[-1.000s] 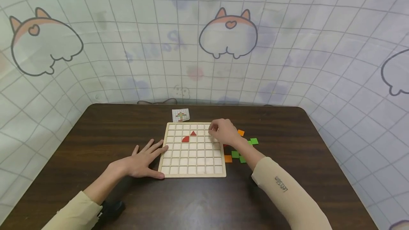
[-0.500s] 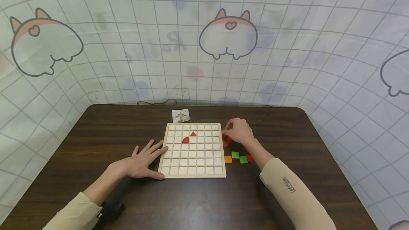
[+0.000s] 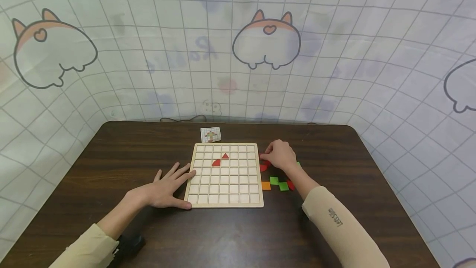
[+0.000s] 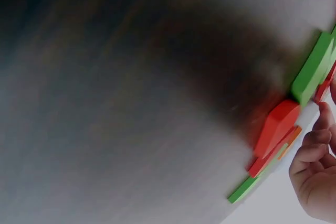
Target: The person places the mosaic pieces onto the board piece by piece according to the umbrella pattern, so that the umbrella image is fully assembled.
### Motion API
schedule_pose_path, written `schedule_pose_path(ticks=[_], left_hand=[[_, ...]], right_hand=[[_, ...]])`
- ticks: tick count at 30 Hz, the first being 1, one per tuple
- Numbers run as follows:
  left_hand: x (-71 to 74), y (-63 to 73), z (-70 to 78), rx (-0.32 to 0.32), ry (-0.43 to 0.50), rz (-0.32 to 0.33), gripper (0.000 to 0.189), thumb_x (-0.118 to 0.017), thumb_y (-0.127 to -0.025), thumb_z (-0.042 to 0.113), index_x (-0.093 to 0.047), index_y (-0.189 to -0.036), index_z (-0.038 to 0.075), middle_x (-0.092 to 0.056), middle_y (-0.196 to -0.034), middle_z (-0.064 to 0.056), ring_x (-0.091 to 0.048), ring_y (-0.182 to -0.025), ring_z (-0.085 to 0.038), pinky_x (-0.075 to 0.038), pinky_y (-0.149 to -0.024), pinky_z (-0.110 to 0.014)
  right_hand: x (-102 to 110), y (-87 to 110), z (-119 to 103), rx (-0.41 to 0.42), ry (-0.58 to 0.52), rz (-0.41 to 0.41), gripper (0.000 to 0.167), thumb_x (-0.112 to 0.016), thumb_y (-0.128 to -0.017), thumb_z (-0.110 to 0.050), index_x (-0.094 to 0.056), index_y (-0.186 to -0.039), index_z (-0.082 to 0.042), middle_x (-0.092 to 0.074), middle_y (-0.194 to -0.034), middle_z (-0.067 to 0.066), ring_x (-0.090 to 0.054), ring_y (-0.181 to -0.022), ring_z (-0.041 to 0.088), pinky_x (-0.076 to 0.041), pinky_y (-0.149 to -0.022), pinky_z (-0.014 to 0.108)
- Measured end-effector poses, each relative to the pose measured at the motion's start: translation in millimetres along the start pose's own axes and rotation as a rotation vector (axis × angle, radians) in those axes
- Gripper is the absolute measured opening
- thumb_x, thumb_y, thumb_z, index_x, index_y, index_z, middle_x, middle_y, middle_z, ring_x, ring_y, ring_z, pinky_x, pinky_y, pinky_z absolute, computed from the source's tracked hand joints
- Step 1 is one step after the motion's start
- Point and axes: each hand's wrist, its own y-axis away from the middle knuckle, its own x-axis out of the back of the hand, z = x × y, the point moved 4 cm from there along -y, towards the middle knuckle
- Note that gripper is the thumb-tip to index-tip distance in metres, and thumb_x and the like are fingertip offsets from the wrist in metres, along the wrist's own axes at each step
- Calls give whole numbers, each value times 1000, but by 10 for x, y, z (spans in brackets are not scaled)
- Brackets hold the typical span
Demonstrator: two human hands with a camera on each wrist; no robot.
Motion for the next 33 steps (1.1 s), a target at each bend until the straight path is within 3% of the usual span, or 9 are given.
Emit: schedule_pose_path(ticks=[12, 20, 26, 33], left_hand=[[12, 13, 5, 3, 3, -2, 104, -70, -89, 65, -22, -166, 15, -7, -171, -13, 4, -154, -44, 2, -107, -81], [-7, 16, 6, 9, 6, -2, 104, -70, -88, 65, -22, -166, 16, -7, -171, -12, 4, -154, -44, 1, -107, -81], [-10, 16, 13, 6, 6, -3, 104, -70, -89, 66, -22, -166, 16, -7, -172, -12, 3, -154, -44, 1, -107, -81], [-5, 10, 13, 4, 7, 1, 104, -71, -88, 65, -22, -166, 16, -7, -171, -12, 3, -154, -44, 1, -107, -81]], right_hand=[[72, -9, 123, 2, -33, 20, 19, -77, -95, -18, -77, -104, -1, -69, -89, 8, -61, -74, 23, -50, -63, 38], [64, -16, 185, 28, -62, 26, 16, -70, -99, -13, -75, -108, -1, -64, -81, 6, -55, -66, 20, -44, -59, 34], [180, 19, 293, 50, -118, 44, 16, -69, -99, -11, -73, -107, 2, -62, -74, 7, -52, -59, 20, -42, -56, 34], [310, 53, 425, 26, -139, 50, 18, -68, -100, -11, -73, -109, 4, -63, -82, 8, -54, -68, 21, -45, -60, 34]])
